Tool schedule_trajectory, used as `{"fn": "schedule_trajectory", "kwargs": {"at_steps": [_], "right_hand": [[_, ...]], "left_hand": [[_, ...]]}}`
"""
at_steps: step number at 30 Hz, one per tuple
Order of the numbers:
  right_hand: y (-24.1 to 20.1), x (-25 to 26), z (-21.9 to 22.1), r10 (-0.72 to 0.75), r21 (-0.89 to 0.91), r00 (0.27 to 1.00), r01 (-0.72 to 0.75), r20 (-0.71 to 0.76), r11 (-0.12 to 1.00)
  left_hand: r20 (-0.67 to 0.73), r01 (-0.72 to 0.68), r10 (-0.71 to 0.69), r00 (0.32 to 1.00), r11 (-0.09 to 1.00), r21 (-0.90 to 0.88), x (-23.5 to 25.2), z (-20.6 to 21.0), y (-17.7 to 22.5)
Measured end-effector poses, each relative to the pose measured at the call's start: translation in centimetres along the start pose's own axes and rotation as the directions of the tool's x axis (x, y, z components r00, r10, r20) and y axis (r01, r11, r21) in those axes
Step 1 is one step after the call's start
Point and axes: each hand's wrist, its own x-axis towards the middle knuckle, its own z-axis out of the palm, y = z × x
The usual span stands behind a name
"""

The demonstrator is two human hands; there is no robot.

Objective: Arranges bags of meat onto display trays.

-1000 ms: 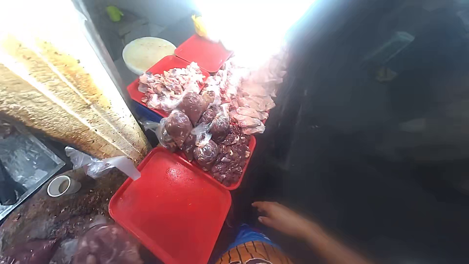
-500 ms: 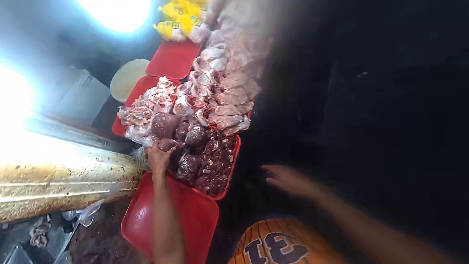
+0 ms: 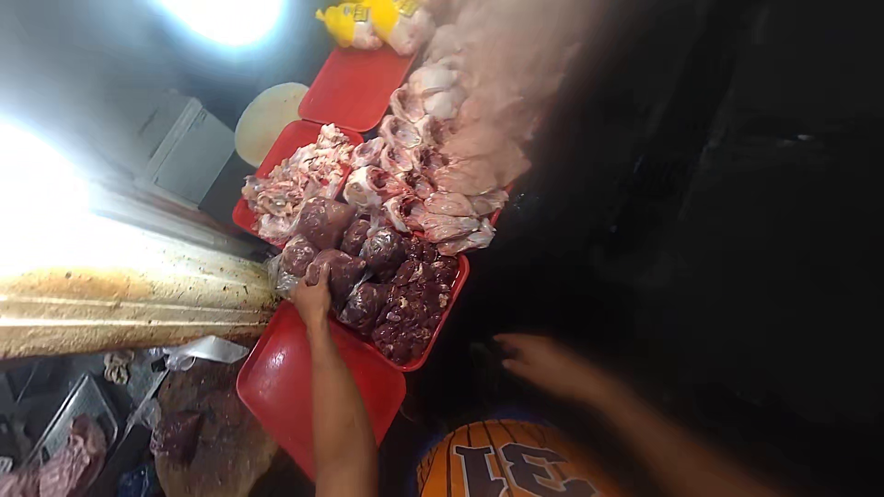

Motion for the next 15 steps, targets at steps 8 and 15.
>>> {"fn": "schedule_trajectory", "kwargs": {"at_steps": [8, 15], "right_hand": [[-15.6, 7.1, -0.3, -0.404, -0.090, 0.904, 0.395, -0.142, 0.914], [-26.6, 19.2, 9.0, -0.438, -0.407, 0.804, 0.272, -0.402, 0.872]], "left_hand": [[-0.043, -0.063, 0.047, 0.998, 0.843, -0.533, -0.6, 0.8, -5.0], [0.199, 0.038, 0.141, 0.970, 0.719, -0.694, -1.1, -8.6, -16.9]]}}
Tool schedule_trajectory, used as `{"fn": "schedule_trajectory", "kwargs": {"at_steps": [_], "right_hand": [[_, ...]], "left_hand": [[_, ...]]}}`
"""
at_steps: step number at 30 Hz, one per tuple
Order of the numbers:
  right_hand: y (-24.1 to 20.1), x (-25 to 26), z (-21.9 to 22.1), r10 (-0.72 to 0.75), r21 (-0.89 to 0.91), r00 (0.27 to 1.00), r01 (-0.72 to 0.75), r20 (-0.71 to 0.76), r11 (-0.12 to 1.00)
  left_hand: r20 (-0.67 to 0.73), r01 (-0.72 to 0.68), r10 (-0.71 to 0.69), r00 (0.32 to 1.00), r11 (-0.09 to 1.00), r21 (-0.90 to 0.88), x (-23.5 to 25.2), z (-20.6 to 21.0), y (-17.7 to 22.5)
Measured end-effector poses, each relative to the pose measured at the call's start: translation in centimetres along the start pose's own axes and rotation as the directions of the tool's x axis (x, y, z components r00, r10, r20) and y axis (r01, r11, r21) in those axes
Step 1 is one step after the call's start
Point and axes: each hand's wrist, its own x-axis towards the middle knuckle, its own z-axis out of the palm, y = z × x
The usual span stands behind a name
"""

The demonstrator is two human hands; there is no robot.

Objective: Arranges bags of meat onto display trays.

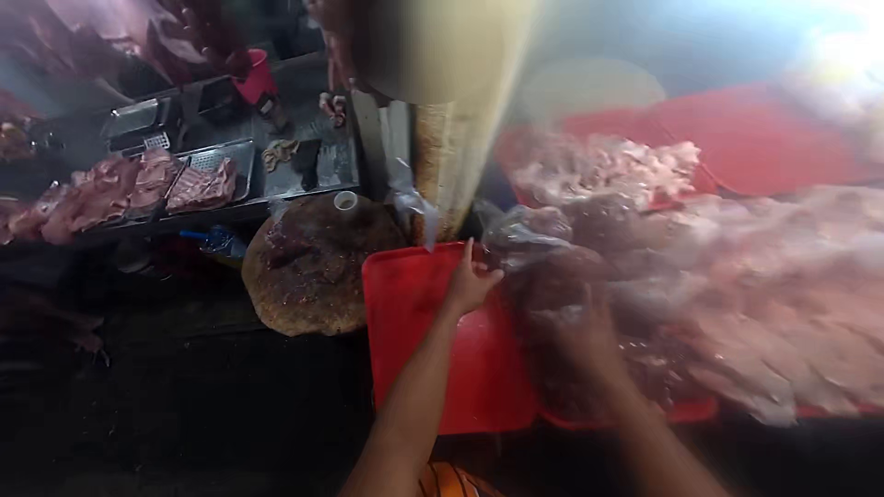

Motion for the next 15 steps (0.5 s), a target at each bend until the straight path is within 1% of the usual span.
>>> {"fn": "schedule_trajectory", "kwargs": {"at_steps": [2, 3, 4, 5, 6, 7, 8, 9, 10, 11, 12, 13, 14, 15], "right_hand": [[-2.2, 0.3, 2.3, 0.091, -0.060, 0.994, -0.095, -0.065, 0.994], [-3.2, 0.6, 3.0, 0.144, -0.080, 0.986, -0.151, -0.089, 0.985], [-3.9, 1.0, 3.7, 0.185, -0.097, 0.975, -0.197, -0.119, 0.976], [-4.3, 1.3, 4.2, 0.211, -0.116, 0.966, -0.229, -0.152, 0.966], [-4.6, 1.6, 4.8, 0.223, -0.139, 0.958, -0.250, -0.181, 0.958], [-4.8, 1.8, 5.4, 0.219, -0.161, 0.954, -0.254, -0.207, 0.954], [-5.3, 1.9, 6.0, 0.200, -0.174, 0.952, -0.243, -0.233, 0.954], [-6.0, 1.8, 6.5, 0.174, -0.179, 0.952, -0.223, -0.252, 0.958], [-6.8, 1.7, 6.8, 0.160, -0.178, 0.947, -0.215, -0.278, 0.960], [-7.9, 1.4, 6.9, 0.183, -0.172, 0.940, -0.239, -0.288, 0.956], [-8.8, 1.3, 6.8, 0.237, -0.168, 0.929, -0.292, -0.285, 0.942], [-8.7, 1.4, 6.9, 0.279, -0.169, 0.919, -0.333, -0.280, 0.928], [-8.3, 1.5, 6.7, 0.321, -0.162, 0.909, -0.370, -0.267, 0.915], [-7.6, 1.6, 6.6, 0.354, -0.157, 0.897, -0.402, -0.263, 0.902]], "left_hand": [[0.044, 0.090, -0.086, 0.995, 0.989, -0.118, -3.2, -9.7, -1.3], [0.009, 0.140, -0.141, 0.990, 0.977, -0.160, -4.6, -15.1, -2.0], [-0.090, 0.175, -0.190, 0.978, 0.973, -0.154, -5.3, -20.6, -3.0], [-0.238, 0.216, -0.234, 0.943, 0.971, -0.100, -5.4, -26.0, -4.3], [-0.399, 0.260, -0.247, 0.883, 0.965, -0.022, -5.2, -31.1, -6.1], [-0.533, 0.294, -0.210, 0.820, 0.952, 0.078, -4.6, -35.9, -8.1], [-0.606, 0.313, -0.139, 0.783, 0.930, 0.191, -3.9, -40.2, -9.7], [-0.613, 0.328, -0.071, 0.787, 0.890, 0.318, -3.2, -43.7, -10.8], [-0.555, 0.331, -0.025, 0.831, 0.825, 0.458, -2.2, -46.3, -11.2], [-0.428, 0.285, -0.001, 0.904, 0.748, 0.600, -0.8, -48.3, -11.5], [-0.270, 0.179, 0.028, 0.962, 0.683, 0.708, 0.8, -49.5, -11.7], [-0.115, 0.049, 0.061, 0.991, 0.646, 0.762, 2.7, -50.8, -12.6], [0.000, -0.035, 0.053, 0.999, 0.652, 0.758, 3.9, -52.2, -13.5], [0.096, -0.114, 0.063, 0.993, 0.656, 0.746, 4.4, -52.8, -13.5]]}}
